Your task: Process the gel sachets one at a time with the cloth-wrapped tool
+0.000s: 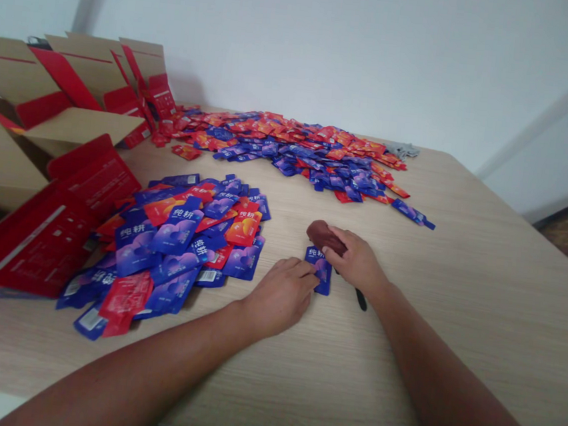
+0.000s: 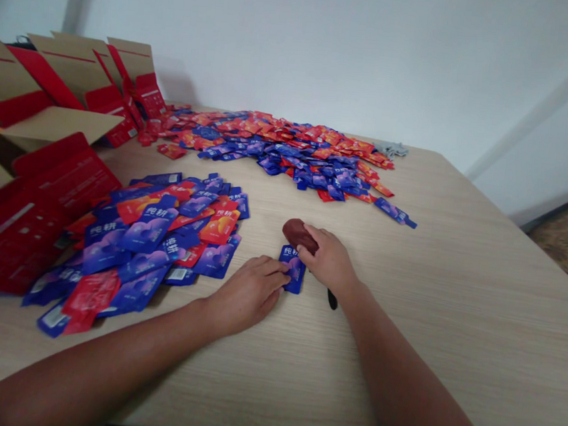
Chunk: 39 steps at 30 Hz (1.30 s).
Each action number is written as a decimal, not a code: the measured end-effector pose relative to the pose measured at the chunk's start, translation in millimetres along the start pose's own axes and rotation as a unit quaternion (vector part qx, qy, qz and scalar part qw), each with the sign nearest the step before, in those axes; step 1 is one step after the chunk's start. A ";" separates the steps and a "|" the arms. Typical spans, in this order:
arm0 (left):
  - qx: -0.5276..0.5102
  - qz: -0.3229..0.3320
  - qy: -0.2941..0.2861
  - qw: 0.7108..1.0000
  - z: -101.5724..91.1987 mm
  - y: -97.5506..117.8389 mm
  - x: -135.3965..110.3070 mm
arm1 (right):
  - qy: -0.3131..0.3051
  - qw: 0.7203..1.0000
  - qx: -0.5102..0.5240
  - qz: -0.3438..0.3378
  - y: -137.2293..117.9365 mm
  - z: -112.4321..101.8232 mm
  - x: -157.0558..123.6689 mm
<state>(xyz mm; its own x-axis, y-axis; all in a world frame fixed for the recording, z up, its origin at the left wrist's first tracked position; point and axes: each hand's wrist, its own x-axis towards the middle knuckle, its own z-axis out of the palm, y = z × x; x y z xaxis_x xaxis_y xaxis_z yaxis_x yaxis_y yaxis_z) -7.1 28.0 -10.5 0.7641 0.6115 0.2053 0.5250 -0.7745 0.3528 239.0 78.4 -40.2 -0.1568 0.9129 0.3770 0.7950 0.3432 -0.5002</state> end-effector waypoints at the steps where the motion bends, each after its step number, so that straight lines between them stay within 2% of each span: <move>1: 0.001 0.001 -0.002 1.000 -0.2 0.0 0.1 | -0.002 1.000 0.001 0.001 -0.5 0.0 -0.1; 10: -0.001 0.000 0.003 1.000 0.8 -0.4 -0.4 | 0.002 1.000 0.001 -0.007 -3.1 -1.4 -1.1; 14: -0.003 0.002 0.002 1.000 1.7 -1.4 -0.3 | 0.006 0.999 0.026 -0.041 -13.2 -6.4 -3.2; 20: -0.008 -0.003 0.007 1.000 1.9 -0.7 0.4 | -0.069 0.988 0.068 -0.122 -27.9 -7.1 -7.8; 32: -0.004 0.003 0.002 1.000 0.4 -0.8 1.0 | -0.078 0.990 0.053 -0.102 -25.4 -6.5 -4.7; 35: -0.003 0.005 0.005 1.000 0.8 -1.0 0.4 | -0.065 0.994 0.031 -0.086 -16.3 -3.8 -2.8; 39: -0.002 0.003 0.007 1.000 1.2 -0.9 -0.4 | -0.023 0.999 -0.019 -0.031 -0.8 -1.7 -0.3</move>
<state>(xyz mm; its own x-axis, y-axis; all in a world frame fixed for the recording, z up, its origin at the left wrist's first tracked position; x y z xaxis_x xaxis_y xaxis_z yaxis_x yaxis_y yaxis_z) -7.4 28.3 -12.0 0.7616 0.6097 0.2196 0.5193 -0.7769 0.3560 239.3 77.4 -38.6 -0.2333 0.8996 0.3692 0.8042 0.3919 -0.4468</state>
